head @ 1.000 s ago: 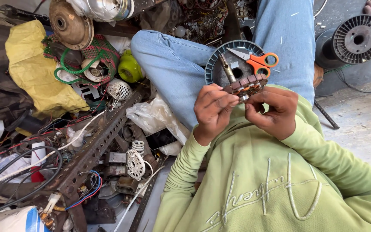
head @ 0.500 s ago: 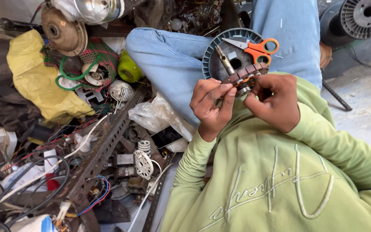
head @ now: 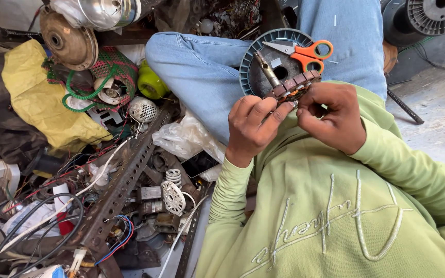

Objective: The person sits on the ground and fits copper wire coils into the slots of a laminated motor stator core held on their lap, pressing each coil into place by hand. They use scissors to trim wire ends and reach to a cluttered workbench for small parts, then hold up the assembled stator.

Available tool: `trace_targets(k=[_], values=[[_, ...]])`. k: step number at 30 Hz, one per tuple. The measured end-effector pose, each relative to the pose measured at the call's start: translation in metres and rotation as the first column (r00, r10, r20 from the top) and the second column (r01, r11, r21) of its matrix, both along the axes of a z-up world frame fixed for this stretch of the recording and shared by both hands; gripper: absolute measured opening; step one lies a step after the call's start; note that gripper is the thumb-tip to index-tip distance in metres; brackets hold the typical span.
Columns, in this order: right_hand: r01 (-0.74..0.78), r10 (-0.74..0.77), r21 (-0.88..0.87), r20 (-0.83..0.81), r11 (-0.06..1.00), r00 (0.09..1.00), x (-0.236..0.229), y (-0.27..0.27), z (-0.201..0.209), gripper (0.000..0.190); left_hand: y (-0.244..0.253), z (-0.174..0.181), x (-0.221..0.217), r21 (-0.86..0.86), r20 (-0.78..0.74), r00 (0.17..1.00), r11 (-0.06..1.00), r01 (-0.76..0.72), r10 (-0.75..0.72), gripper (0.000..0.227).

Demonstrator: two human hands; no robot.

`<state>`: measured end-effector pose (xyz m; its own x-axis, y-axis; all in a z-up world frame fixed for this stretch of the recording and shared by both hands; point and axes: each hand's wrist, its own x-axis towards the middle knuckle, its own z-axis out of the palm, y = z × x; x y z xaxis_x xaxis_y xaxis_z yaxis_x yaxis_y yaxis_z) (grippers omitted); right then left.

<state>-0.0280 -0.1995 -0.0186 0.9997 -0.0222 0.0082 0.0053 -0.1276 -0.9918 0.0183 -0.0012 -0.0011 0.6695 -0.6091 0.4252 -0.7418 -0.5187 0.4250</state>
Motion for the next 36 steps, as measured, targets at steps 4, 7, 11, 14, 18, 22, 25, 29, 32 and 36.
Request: trace_targets(k=[4, 7, 11, 14, 18, 22, 25, 29, 32, 36], values=[[-0.063, 0.063, 0.027, 0.011, 0.998, 0.998, 0.001, -0.002, 0.005, 0.007, -0.002, -0.003, 0.0, 0.051, 0.065, 0.998, 0.999, 0.01, -0.013, 0.026], [-0.036, 0.035, 0.003, 0.028, 0.999, 0.999, -0.003, -0.001, 0.001, 0.01, -0.003, -0.01, -0.001, 0.077, 0.13, 0.991, 0.997, 0.002, -0.012, 0.023], [0.018, -0.019, 0.014, 0.052, 1.0, 0.998, -0.006, 0.001, -0.002, 0.013, 0.0, -0.029, -0.004, 0.0, 0.159, 0.986, 0.998, -0.057, 0.056, 0.018], [0.065, -0.066, 0.016, 0.061, 0.998, 0.996, -0.007, 0.003, -0.003, 0.012, 0.0, -0.024, -0.002, -0.041, 0.088, 0.993, 0.996, -0.076, 0.08, 0.019], [0.131, -0.131, -0.024, -0.007, 0.991, 0.991, -0.006, 0.005, -0.001, 0.014, -0.002, -0.025, -0.004, -0.123, 0.04, 0.995, 0.989, -0.086, 0.092, 0.012], [0.114, -0.107, -0.167, 0.049, 0.979, 0.993, -0.002, 0.006, 0.005, 0.015, -0.004, -0.025, -0.004, -0.222, -0.054, 0.991, 0.966, -0.133, 0.124, 0.009], [0.103, -0.075, -0.238, 0.124, 0.966, 0.989, 0.0, 0.008, 0.007, 0.016, -0.005, -0.024, -0.003, -0.24, -0.072, 0.99, 0.961, -0.138, 0.124, 0.009], [0.095, -0.031, -0.335, 0.193, 0.937, 0.981, 0.002, 0.008, 0.008, 0.016, -0.005, -0.022, -0.003, -0.244, -0.079, 0.99, 0.961, -0.133, 0.117, 0.011], [0.066, 0.007, -0.41, 0.173, 0.909, 0.985, 0.003, 0.008, 0.007, 0.017, -0.003, -0.021, -0.003, -0.266, -0.141, 0.983, 0.952, -0.15, 0.115, 0.008], [0.06, 0.033, -0.419, 0.212, 0.906, 0.977, 0.007, 0.009, 0.011, 0.02, 0.003, -0.027, 0.003, -0.384, -0.401, 0.906, 0.873, -0.302, 0.136, 0.011]])
